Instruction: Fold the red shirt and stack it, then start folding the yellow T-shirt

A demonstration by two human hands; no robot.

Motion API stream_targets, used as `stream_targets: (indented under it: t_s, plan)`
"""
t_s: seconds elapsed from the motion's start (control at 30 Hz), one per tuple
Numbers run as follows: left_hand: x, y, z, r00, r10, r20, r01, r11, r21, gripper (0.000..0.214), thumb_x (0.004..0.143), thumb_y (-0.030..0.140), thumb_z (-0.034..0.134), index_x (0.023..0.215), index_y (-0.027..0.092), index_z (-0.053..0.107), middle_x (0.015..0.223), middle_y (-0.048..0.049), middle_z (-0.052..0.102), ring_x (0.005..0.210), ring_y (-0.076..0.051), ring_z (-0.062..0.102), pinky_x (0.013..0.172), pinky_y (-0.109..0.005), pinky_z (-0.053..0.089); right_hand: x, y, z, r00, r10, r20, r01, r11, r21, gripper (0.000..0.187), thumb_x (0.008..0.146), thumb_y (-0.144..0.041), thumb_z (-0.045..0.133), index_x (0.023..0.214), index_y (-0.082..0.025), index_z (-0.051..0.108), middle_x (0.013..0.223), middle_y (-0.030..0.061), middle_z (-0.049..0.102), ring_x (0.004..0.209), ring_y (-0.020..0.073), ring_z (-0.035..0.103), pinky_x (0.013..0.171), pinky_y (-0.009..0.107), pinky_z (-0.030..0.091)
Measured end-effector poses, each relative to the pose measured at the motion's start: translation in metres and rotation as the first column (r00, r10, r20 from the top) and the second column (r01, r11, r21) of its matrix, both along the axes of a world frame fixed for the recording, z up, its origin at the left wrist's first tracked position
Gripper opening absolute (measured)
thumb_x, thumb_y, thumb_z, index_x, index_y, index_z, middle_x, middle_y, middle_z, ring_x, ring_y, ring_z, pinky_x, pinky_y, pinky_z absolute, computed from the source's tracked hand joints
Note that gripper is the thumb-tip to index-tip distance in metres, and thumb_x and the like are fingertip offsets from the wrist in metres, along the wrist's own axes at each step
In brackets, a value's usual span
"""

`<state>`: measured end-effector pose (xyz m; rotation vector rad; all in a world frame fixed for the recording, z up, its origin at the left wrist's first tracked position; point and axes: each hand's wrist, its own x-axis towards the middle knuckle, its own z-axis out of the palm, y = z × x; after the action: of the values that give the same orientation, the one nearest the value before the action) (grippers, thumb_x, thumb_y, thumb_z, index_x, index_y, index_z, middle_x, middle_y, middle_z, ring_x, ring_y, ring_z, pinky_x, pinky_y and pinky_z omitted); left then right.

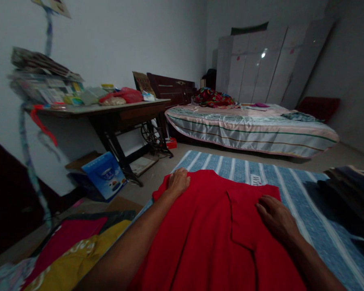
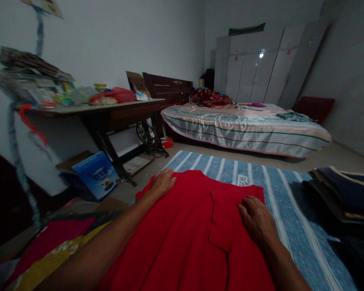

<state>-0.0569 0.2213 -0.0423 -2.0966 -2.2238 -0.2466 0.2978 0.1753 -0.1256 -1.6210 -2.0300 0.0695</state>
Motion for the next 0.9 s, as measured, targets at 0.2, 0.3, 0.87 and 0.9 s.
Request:
stream_targets:
  t_s: [0.2,0.3,0.87,0.9]
  plan:
    - [-0.049,0.014,0.0,0.981,0.194,0.029,-0.188,0.971,-0.147,0.032,0.084,0.04,0.05,0.097,0.017,0.068,0.105,-0.0129,0.07,0.098,-0.025,0.064,0.08,-0.03,0.048,-0.001,-0.001,0.004,1.0,0.001,-0.003,-0.001,1.0,0.018,0.046,0.089,-0.044,0.037,0.103,-0.011,0.066,0.113,0.017,0.064,0.102,0.0273,0.061,0.091,0.04,0.048]
    - [-0.062,0.016,-0.006,0.971,0.231,0.052,-0.22,0.961,-0.165,0.033,0.082,0.042,0.051,0.097,0.017,0.067,0.104,-0.0122,0.07,0.094,-0.023,0.066,0.072,-0.026,0.047,-0.002,-0.002,0.004,1.0,0.014,-0.012,-0.013,1.0,0.027,0.045,0.088,-0.044,0.038,0.102,-0.012,0.066,0.112,0.0167,0.065,0.102,0.0273,0.061,0.09,0.04,0.048]
    - [-0.07,0.003,0.01,0.97,0.241,0.016,-0.242,0.969,0.043,0.021,0.081,0.019,0.043,0.085,0.016,0.064,0.082,-0.0091,0.069,0.078,-0.021,0.064,0.062,-0.026,0.04,0.001,-0.001,0.003,0.999,0.019,-0.037,-0.019,1.0,-0.008,0.042,0.088,-0.045,0.038,0.1,-0.015,0.065,0.111,0.0142,0.064,0.099,0.0259,0.061,0.088,0.039,0.047]
    - [-0.072,0.002,0.011,0.969,0.247,0.016,-0.248,0.967,0.06,0.022,0.082,0.021,0.043,0.087,0.015,0.063,0.083,-0.0092,0.068,0.079,-0.021,0.064,0.063,-0.026,0.041,0.0,-0.001,0.004,0.999,0.019,-0.038,-0.019,1.0,-0.004,0.041,0.088,-0.044,0.038,0.099,-0.016,0.065,0.111,0.014,0.064,0.099,0.0257,0.062,0.088,0.039,0.047]
